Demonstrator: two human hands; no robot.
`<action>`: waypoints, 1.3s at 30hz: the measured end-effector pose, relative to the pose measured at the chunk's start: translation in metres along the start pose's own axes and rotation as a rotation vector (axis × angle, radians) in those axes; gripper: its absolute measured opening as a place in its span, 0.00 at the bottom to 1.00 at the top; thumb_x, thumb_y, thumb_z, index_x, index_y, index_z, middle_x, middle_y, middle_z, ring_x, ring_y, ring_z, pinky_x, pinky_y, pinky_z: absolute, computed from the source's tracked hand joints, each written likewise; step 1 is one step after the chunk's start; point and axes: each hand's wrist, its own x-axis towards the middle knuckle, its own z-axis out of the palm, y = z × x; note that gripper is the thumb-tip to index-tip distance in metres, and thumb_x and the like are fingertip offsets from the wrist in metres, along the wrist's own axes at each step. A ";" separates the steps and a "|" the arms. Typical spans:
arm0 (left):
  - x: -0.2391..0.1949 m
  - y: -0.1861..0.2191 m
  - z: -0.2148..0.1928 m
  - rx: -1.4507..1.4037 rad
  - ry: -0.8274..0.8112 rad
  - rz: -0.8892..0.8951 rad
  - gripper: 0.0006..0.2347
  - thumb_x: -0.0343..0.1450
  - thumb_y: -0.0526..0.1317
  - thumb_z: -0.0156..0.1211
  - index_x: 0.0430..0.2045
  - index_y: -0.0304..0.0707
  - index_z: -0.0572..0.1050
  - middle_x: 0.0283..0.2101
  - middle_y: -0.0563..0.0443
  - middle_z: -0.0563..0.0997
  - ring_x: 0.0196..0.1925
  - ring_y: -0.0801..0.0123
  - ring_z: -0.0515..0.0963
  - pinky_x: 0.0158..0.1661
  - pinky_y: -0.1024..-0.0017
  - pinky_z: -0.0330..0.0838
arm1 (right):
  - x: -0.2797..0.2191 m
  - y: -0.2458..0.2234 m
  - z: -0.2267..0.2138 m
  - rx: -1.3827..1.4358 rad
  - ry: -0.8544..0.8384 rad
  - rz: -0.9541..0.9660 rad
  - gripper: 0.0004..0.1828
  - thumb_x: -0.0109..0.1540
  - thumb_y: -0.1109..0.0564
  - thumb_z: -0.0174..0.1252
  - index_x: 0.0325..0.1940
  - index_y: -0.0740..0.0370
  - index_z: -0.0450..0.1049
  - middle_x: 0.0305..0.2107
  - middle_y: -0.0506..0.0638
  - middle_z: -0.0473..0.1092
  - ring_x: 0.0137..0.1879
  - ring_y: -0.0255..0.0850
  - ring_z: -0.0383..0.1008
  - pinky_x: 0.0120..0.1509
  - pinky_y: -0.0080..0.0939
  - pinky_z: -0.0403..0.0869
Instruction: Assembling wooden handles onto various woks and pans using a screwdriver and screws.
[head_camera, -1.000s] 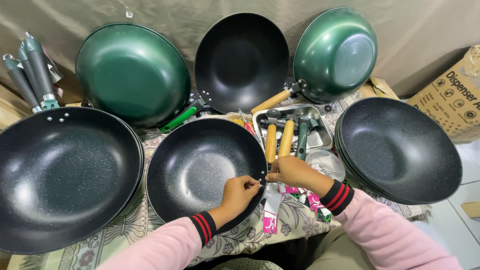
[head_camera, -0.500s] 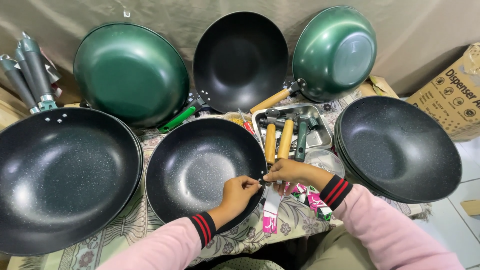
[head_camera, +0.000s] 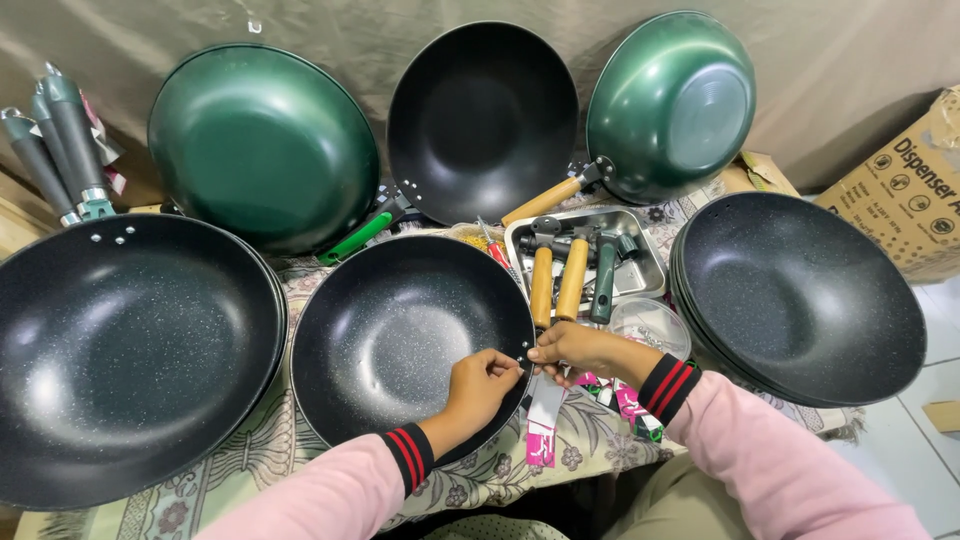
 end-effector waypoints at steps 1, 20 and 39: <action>0.000 0.000 0.000 0.000 -0.001 0.000 0.04 0.66 0.36 0.69 0.30 0.35 0.84 0.24 0.51 0.84 0.26 0.80 0.78 0.27 0.83 0.75 | 0.001 0.002 0.000 0.000 0.001 0.000 0.16 0.65 0.55 0.61 0.40 0.76 0.79 0.16 0.51 0.67 0.20 0.39 0.75 0.23 0.36 0.79; 0.001 0.000 0.000 0.136 0.015 0.173 0.03 0.66 0.32 0.68 0.29 0.33 0.84 0.22 0.50 0.82 0.24 0.75 0.80 0.26 0.81 0.76 | 0.017 0.020 -0.003 -0.005 0.085 -0.052 0.14 0.62 0.55 0.66 0.34 0.74 0.80 0.13 0.53 0.67 0.19 0.41 0.75 0.20 0.37 0.78; 0.003 0.004 -0.002 0.039 -0.019 0.005 0.04 0.66 0.34 0.68 0.30 0.33 0.84 0.24 0.49 0.83 0.26 0.77 0.80 0.26 0.83 0.75 | 0.002 0.001 -0.005 -0.109 0.094 0.029 0.07 0.64 0.61 0.61 0.36 0.70 0.76 0.15 0.53 0.68 0.20 0.41 0.72 0.22 0.36 0.75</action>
